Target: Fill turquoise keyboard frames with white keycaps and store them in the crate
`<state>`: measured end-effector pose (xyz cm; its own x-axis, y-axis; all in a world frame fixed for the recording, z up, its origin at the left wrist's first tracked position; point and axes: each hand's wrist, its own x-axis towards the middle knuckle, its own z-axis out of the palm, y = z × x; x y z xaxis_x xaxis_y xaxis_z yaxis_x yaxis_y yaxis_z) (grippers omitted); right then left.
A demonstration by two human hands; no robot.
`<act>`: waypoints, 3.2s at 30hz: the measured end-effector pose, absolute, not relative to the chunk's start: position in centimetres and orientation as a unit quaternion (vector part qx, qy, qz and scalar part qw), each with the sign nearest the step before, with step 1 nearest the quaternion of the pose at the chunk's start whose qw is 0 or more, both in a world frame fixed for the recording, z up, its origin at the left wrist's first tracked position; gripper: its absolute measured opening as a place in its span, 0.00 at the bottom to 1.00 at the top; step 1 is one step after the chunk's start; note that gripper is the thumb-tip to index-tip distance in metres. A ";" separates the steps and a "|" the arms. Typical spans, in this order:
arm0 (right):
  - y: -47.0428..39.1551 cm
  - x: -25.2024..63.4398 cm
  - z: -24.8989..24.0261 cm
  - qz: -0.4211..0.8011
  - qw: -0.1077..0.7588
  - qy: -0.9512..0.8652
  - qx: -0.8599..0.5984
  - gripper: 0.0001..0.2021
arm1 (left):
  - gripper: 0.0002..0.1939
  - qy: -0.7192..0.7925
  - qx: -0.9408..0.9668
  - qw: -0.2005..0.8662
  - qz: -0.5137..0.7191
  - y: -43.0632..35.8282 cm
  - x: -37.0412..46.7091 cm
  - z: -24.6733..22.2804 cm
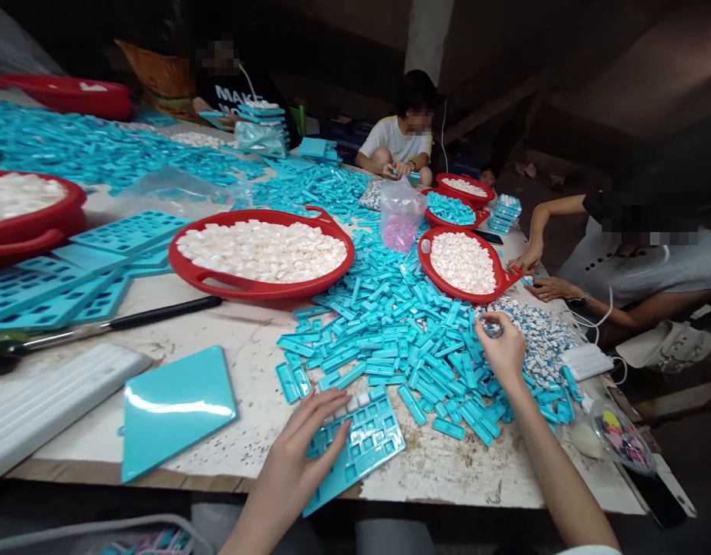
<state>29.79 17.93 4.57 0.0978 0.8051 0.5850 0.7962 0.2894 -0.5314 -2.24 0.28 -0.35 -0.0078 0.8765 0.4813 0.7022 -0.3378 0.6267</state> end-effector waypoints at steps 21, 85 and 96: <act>9.0 20.8 0.6 0.243 0.302 -0.880 -0.273 0.08 | 0.07 0.554 0.676 0.134 0.467 0.6 -2.5 -0.9; 9.2 20.6 -0.5 0.116 0.284 -0.922 -0.236 0.11 | 0.17 0.801 0.588 0.079 0.076 24.6 -13.7 9.4; 9.2 20.6 -0.6 0.114 0.283 -0.921 -0.241 0.10 | 0.13 0.798 0.583 0.006 0.154 23.8 -12.5 10.8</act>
<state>20.64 9.22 -0.58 -0.7230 0.5094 0.4666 0.3797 0.8573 -0.3476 -12.45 23.78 10.78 -0.3195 0.9324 0.1690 0.9285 0.2725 0.2522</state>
